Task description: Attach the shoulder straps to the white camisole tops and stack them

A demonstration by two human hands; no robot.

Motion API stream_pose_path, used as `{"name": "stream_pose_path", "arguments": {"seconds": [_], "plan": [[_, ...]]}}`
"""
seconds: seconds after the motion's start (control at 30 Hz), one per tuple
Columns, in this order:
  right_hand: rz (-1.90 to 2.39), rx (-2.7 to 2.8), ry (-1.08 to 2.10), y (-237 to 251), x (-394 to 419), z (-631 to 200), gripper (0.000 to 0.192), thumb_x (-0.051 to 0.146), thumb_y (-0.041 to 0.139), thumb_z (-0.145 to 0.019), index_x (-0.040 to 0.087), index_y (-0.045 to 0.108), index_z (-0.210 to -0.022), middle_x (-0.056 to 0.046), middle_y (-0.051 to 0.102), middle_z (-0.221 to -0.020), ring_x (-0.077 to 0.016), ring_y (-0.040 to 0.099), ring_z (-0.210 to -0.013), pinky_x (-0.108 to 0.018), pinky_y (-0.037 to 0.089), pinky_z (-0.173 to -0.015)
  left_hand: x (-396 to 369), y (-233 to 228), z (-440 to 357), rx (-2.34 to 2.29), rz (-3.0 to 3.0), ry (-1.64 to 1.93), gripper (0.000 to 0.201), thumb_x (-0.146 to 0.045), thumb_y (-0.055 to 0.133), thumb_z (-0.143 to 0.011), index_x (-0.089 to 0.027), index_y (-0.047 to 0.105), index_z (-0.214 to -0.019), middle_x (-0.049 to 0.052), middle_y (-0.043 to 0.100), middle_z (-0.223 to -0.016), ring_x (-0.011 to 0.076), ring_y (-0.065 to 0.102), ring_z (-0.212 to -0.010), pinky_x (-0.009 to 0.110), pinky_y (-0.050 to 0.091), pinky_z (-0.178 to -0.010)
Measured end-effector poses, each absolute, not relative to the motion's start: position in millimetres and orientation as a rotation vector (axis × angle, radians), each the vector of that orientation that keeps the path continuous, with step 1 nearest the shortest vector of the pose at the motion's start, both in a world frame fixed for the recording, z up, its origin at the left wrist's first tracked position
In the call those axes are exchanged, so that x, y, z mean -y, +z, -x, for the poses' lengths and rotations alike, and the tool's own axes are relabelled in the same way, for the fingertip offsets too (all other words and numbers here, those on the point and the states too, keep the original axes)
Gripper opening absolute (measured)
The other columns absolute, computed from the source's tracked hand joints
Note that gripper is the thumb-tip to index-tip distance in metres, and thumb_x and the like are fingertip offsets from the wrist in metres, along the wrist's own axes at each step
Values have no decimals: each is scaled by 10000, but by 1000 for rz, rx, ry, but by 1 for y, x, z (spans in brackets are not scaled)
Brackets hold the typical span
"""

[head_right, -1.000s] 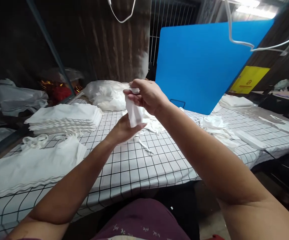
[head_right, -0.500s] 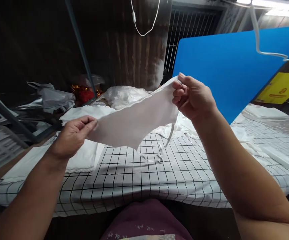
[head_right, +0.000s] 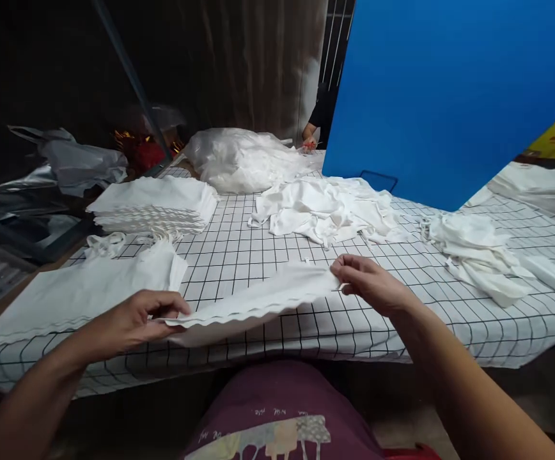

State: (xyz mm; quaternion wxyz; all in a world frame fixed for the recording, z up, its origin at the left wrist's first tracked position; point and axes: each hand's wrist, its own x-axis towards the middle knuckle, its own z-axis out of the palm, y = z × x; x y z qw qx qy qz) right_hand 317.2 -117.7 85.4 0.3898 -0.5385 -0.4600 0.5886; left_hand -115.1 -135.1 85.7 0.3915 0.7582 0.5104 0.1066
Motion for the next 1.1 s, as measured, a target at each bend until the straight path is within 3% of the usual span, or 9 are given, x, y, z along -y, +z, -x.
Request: {"name": "stream_pose_path", "arguments": {"seconds": [0.13,0.3,0.43,0.57,0.67,0.77,0.87,0.97,1.1], "plan": [[1337,1152,1604,69,108,-322,268,344,809,-760,180,652,-902,18,528,-765,-54,488,-628,-149,465,-540,119,80,115,-1224,-1985,161,281,-431,562,-897,-192,687,-816,29,635,-780,164,572,-719,234,427,-642],[1307,1108,1555,90,16,-299,108,148,712,-798,113,699,-899,-14,590,-706,-45,465,-503,-141,441,-421,32,113,102,-1408,-2160,441,226,-390,691,-757,-166,718,-761,27,671,-708,151,592,-662,207,444,-581],[1209,990,1139,164,-65,-275,152,-23,536,-852,94,631,-837,30,529,-577,-36,454,-451,-116,409,-413,-41,182,81,-1772,-2158,915,325,-298,539,-813,-12,680,-877,-38,586,-661,90,651,-705,168,423,-638],[923,1030,945,254,-98,-270,277,-21,383,-903,168,551,-792,88,561,-596,-14,601,-662,-123,505,-714,-76,257,64,-1787,-2135,1413,428,-384,430,-832,35,512,-813,8,618,-886,210,699,-883,210,404,-615],[790,1106,845,283,-94,-281,371,27,350,-891,169,554,-616,77,549,-554,-17,632,-687,-149,462,-721,-73,275,63,-1717,-2282,1528,500,-377,223,-856,63,459,-879,52,598,-1014,241,688,-935,234,393,-601],[882,1202,794,253,-68,-302,309,30,533,-855,191,628,-609,45,624,-656,-58,660,-732,-166,487,-679,-46,245,68,-1603,-2555,1417,629,-369,193,-863,112,526,-1094,40,611,-1000,250,670,-996,314,429,-669],[1102,1285,903,175,-24,-324,123,149,775,-767,204,676,-721,-15,630,-676,-101,572,-621,-226,530,-556,-5,172,75,-1603,-2609,1134,437,-305,414,-892,-19,658,-1115,6,652,-971,157,669,-945,302,483,-798],[1423,1249,1178,84,27,-340,166,202,819,-710,173,660,-748,6,581,-608,-77,489,-505,-234,480,-487,38,85,77,-1497,-2627,942,260,-233,501,-860,-104,703,-962,30,697,-879,127,661,-772,226,518,-714],[1612,1308,1447,11,85,-347,280,374,791,-735,159,621,-790,19,568,-629,-82,527,-531,-220,436,-498,88,12,79,-1310,-2641,617,219,-163,466,-879,-163,667,-964,75,710,-932,211,668,-878,303,539,-737]]}}
